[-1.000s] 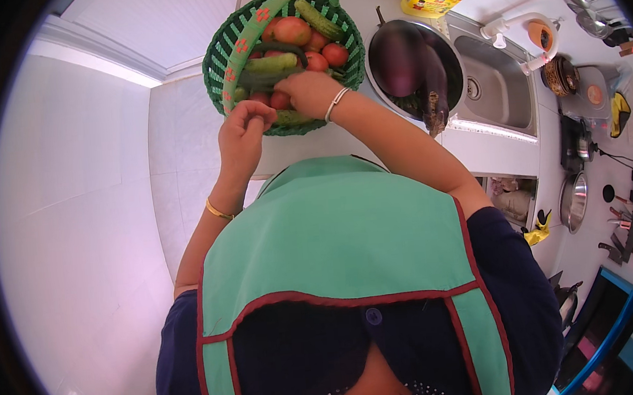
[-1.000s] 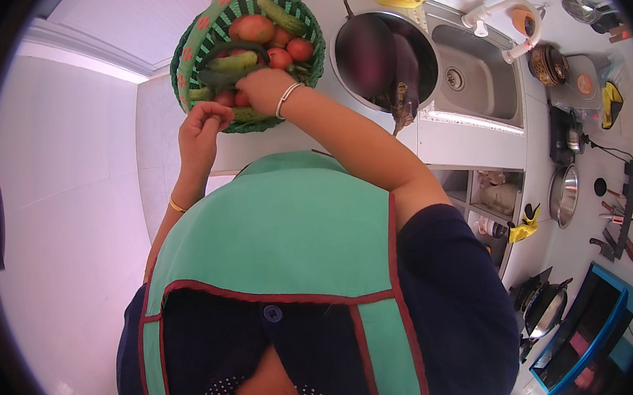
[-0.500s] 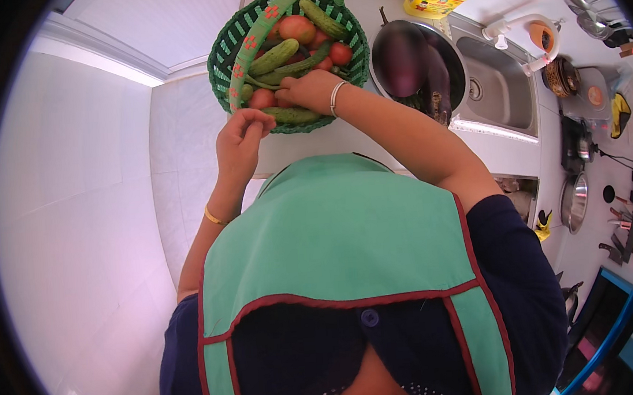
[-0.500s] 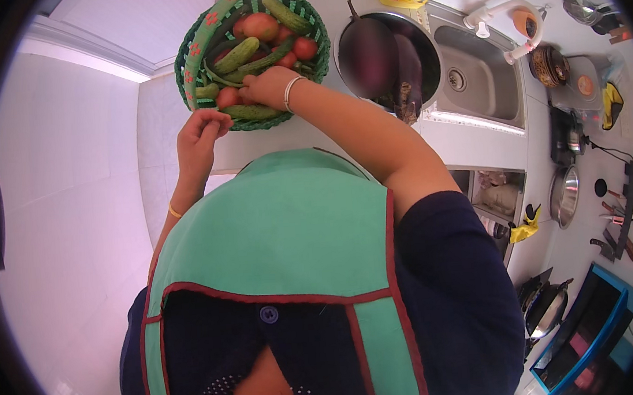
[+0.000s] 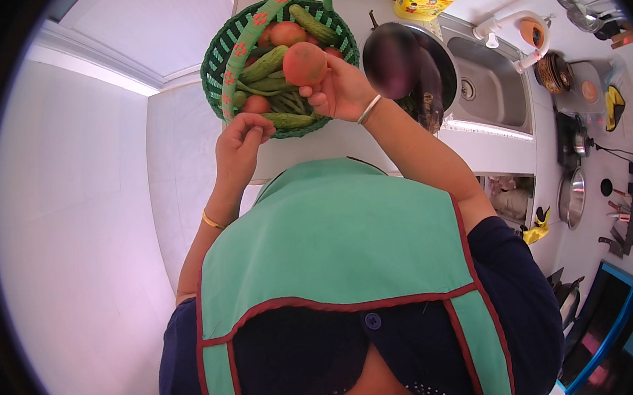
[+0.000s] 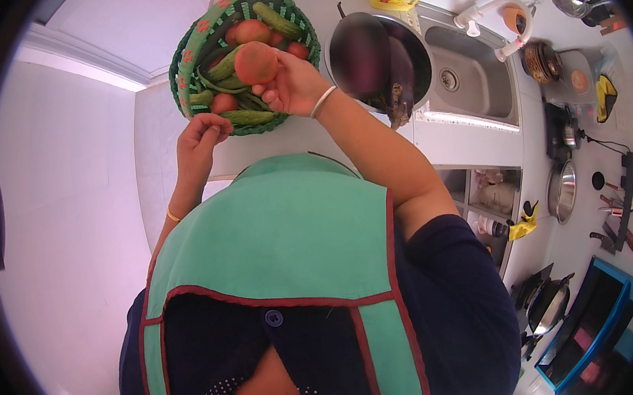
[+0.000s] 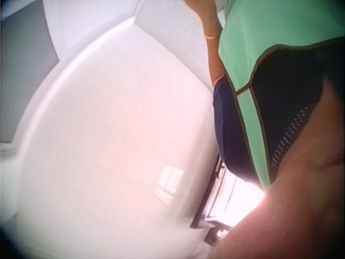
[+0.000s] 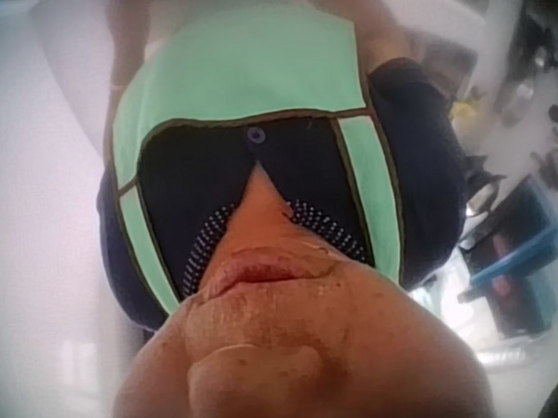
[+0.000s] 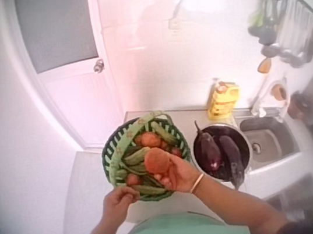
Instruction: The person washes a tomato, an eggplant, and green beans by hand under a faucet, then uses a yellow cloth to wipe and dry a large metal bowl, the sink area, and the stovetop.
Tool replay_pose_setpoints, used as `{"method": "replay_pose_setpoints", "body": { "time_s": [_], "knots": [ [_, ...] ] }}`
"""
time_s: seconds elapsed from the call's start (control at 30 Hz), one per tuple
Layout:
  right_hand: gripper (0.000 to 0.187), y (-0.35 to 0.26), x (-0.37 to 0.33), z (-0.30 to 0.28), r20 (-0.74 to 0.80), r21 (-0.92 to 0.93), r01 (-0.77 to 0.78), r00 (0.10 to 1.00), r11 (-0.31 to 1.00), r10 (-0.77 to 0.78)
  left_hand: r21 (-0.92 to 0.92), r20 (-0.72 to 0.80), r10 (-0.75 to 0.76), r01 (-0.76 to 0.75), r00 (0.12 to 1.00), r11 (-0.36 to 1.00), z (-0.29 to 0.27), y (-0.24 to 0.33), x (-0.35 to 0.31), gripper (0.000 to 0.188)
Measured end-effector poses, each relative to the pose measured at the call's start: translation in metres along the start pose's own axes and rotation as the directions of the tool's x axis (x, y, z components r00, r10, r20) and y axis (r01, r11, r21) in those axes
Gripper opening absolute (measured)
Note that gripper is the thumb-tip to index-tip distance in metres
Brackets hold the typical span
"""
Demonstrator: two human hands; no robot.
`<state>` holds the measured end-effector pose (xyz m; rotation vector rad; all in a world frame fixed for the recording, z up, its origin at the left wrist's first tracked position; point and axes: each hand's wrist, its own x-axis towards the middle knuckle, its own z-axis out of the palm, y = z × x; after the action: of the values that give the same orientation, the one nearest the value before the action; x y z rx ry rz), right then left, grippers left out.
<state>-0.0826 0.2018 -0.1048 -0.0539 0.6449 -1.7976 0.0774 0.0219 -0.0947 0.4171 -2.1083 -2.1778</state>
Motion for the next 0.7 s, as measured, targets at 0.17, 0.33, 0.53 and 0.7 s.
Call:
{"method": "replay_pose_setpoints", "body": {
  "time_s": [0.17, 0.33, 0.53, 0.7],
  "knots": [
    [0.046, 0.004, -0.001, 0.003, -0.023, 0.084, -0.016, 1.0, 0.996, 0.018, 0.007, 0.025, 0.007, -0.007, 1.0, 1.0, 0.004, -0.003, 0.005, 0.014],
    [0.048, 0.001, -0.005, 0.0, -0.073, -0.005, -0.034, 0.997, 0.999, 0.034, 0.034, 0.043, 0.013, -0.015, 0.999, 0.999, 0.004, -0.005, 0.006, 0.012],
    [0.051, 0.006, -0.007, 0.001, -0.16, -0.129, -0.038, 0.987, 0.991, 0.017, 0.056, 0.044, 0.05, -0.053, 0.998, 0.997, 0.014, 0.004, 0.008, 0.031],
    [0.053, 0.026, -0.01, 0.017, -0.223, -0.253, -0.125, 0.972, 0.96, 0.067, -0.137, 0.105, 0.099, -0.084, 0.989, 0.987, 0.033, 0.019, 0.025, 0.066]
  ]
}}
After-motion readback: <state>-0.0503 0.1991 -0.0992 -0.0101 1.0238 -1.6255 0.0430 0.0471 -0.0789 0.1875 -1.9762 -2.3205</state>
